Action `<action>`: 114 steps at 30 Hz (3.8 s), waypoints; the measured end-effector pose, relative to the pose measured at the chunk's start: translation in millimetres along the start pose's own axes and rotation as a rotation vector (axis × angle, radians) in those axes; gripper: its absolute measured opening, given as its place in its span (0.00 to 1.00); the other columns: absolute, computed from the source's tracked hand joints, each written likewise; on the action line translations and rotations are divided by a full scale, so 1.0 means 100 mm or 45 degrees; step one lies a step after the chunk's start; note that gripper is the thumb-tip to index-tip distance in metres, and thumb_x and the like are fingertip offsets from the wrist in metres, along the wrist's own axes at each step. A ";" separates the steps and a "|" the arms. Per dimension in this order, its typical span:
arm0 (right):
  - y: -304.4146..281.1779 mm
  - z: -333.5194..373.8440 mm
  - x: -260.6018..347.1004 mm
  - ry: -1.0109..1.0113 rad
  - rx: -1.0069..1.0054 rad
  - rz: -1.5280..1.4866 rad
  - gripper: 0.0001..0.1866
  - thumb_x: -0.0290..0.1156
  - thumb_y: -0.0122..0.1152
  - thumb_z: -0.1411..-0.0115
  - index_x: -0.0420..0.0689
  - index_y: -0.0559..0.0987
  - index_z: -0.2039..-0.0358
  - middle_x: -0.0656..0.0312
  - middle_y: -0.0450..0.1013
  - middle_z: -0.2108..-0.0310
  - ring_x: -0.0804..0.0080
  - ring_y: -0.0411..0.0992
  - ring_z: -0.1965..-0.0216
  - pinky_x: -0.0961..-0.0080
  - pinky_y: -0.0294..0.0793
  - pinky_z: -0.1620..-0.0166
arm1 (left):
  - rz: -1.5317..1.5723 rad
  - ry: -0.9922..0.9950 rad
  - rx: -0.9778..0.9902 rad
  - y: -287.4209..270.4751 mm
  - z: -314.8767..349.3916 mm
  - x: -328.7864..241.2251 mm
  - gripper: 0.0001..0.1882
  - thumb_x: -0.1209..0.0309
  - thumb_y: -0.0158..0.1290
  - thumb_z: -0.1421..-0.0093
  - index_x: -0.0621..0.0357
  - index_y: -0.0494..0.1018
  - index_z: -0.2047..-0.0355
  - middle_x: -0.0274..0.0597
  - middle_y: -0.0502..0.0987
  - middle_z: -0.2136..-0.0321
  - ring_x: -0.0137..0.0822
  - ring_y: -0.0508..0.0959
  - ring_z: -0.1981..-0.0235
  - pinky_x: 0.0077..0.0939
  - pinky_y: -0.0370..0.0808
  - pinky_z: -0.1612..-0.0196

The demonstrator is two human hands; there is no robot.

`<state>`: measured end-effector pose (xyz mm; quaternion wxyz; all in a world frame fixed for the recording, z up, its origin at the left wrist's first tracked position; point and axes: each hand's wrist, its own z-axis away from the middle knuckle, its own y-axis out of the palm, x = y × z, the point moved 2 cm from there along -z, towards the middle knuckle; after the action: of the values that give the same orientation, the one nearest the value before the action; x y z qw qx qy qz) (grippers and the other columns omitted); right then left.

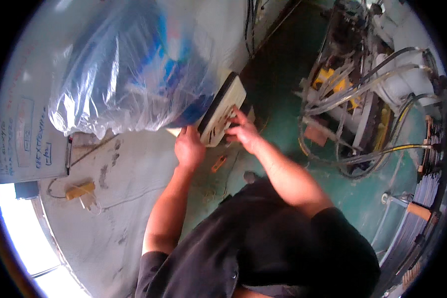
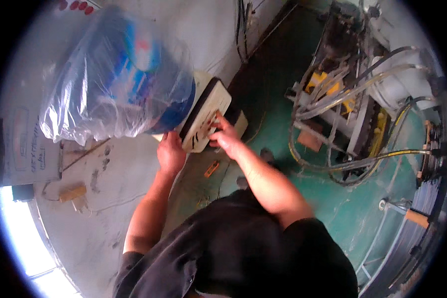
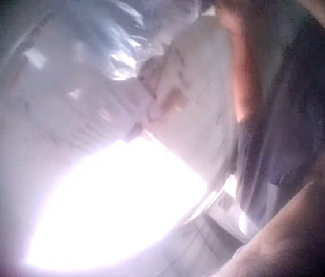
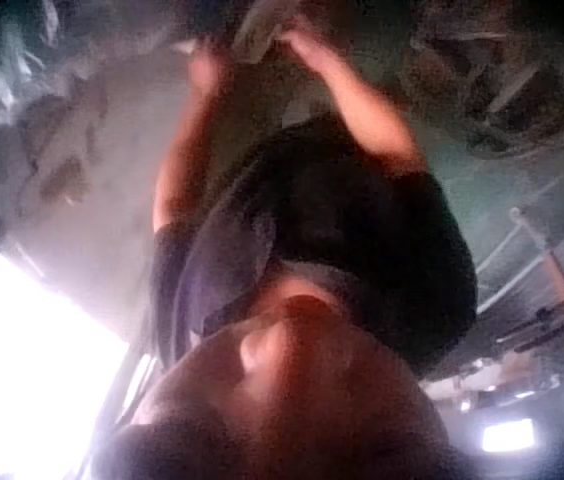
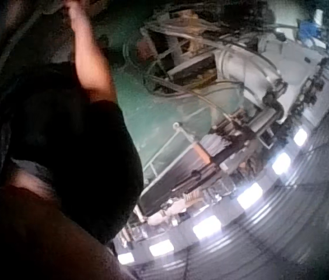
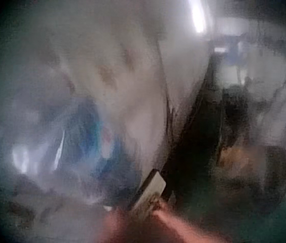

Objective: The person sits on the floor and organizes a phone and a small bag. They then stand up, walk through a workshop, and pick up a bundle of metal rods. Finally, they put on a pair of work gloves.

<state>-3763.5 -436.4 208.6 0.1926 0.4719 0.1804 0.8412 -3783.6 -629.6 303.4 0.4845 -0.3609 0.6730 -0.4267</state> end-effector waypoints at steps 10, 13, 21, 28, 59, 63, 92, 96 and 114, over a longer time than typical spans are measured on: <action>-0.29 0.25 -0.09 0.039 -0.107 0.213 0.46 0.23 0.63 0.40 0.57 0.53 0.25 0.55 0.74 0.51 0.67 0.77 0.58 0.69 0.81 0.58 | 0.190 -0.028 -0.014 0.01 0.00 0.06 0.04 0.74 0.55 0.42 0.58 0.72 0.67 0.53 0.76 0.67 0.62 0.77 0.63 0.54 0.73 0.62; -0.79 0.41 -0.45 0.147 -0.311 0.420 0.40 0.26 0.64 0.39 0.50 0.60 0.28 0.58 0.78 0.62 0.71 0.77 0.67 0.73 0.80 0.64 | 0.332 -0.047 -0.014 0.07 0.02 0.00 0.05 0.75 0.58 0.43 0.60 0.73 0.68 0.53 0.75 0.69 0.59 0.77 0.65 0.49 0.74 0.63; -2.06 0.77 -1.20 0.243 -0.538 1.309 0.19 0.39 0.68 0.45 0.47 0.81 0.53 0.60 0.80 0.72 0.65 0.79 0.70 0.66 0.78 0.63 | 0.964 -0.675 -0.044 0.33 0.95 0.37 0.07 0.76 0.57 0.40 0.61 0.69 0.73 0.33 0.71 0.77 0.25 0.71 0.72 0.25 0.71 0.65; -2.16 0.34 -1.45 0.038 -0.145 1.808 0.17 0.38 0.68 0.49 0.47 0.86 0.59 0.55 0.83 0.59 0.55 0.80 0.54 0.62 0.78 0.49 | 0.606 -1.193 0.353 1.06 3.09 0.50 0.10 0.68 0.60 0.42 0.59 0.78 0.63 0.48 0.84 0.67 0.40 0.84 0.63 0.36 0.79 0.56; 1.28 1.68 -3.14 0.269 1.882 2.066 0.22 0.35 0.68 0.40 0.39 0.80 0.47 0.54 0.82 0.55 0.68 0.80 0.55 0.69 0.78 0.49 | 0.689 -2.851 -0.710 1.28 6.96 -1.89 0.08 0.64 0.58 0.42 0.55 0.78 0.70 0.46 0.83 0.66 0.48 0.82 0.61 0.40 0.79 0.56; 1.37 1.82 -3.28 0.115 2.058 2.510 0.22 0.39 0.68 0.40 0.42 0.81 0.48 0.53 0.81 0.51 0.64 0.79 0.50 0.67 0.76 0.44 | 0.961 -2.810 -1.003 2.05 6.77 -2.40 0.08 0.64 0.57 0.42 0.54 0.78 0.74 0.48 0.83 0.70 0.46 0.83 0.64 0.38 0.78 0.58; 0.56 4.15 -4.98 -0.159 3.693 2.039 0.20 0.37 0.64 0.42 0.35 0.82 0.55 0.50 0.82 0.58 0.60 0.81 0.55 0.69 0.78 0.50 | 1.152 -3.431 -1.523 2.93 6.97 -4.41 0.13 0.66 0.56 0.49 0.56 0.81 0.65 0.55 0.82 0.59 0.58 0.81 0.57 0.51 0.78 0.56; 0.25 5.43 -4.50 0.263 3.702 2.058 0.18 0.33 0.66 0.40 0.36 0.81 0.52 0.53 0.82 0.59 0.65 0.80 0.58 0.70 0.78 0.51 | 1.211 -3.629 -1.679 2.78 7.04 -4.98 0.11 0.69 0.55 0.49 0.61 0.81 0.68 0.58 0.82 0.63 0.57 0.82 0.59 0.51 0.79 0.59; -0.84 7.83 -6.38 -0.070 4.009 2.128 0.17 0.35 0.64 0.43 0.35 0.84 0.58 0.51 0.83 0.67 0.61 0.82 0.63 0.69 0.79 0.56 | 0.766 -3.511 -2.255 3.14 8.73 -5.99 0.07 0.65 0.52 0.39 0.54 0.76 0.68 0.52 0.80 0.67 0.55 0.80 0.63 0.48 0.76 0.61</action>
<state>-2768.4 -583.9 88.6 0.8308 -0.1624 -0.4692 0.2514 -2806.4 -168.9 74.1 -0.3940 0.4527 0.1724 -0.7811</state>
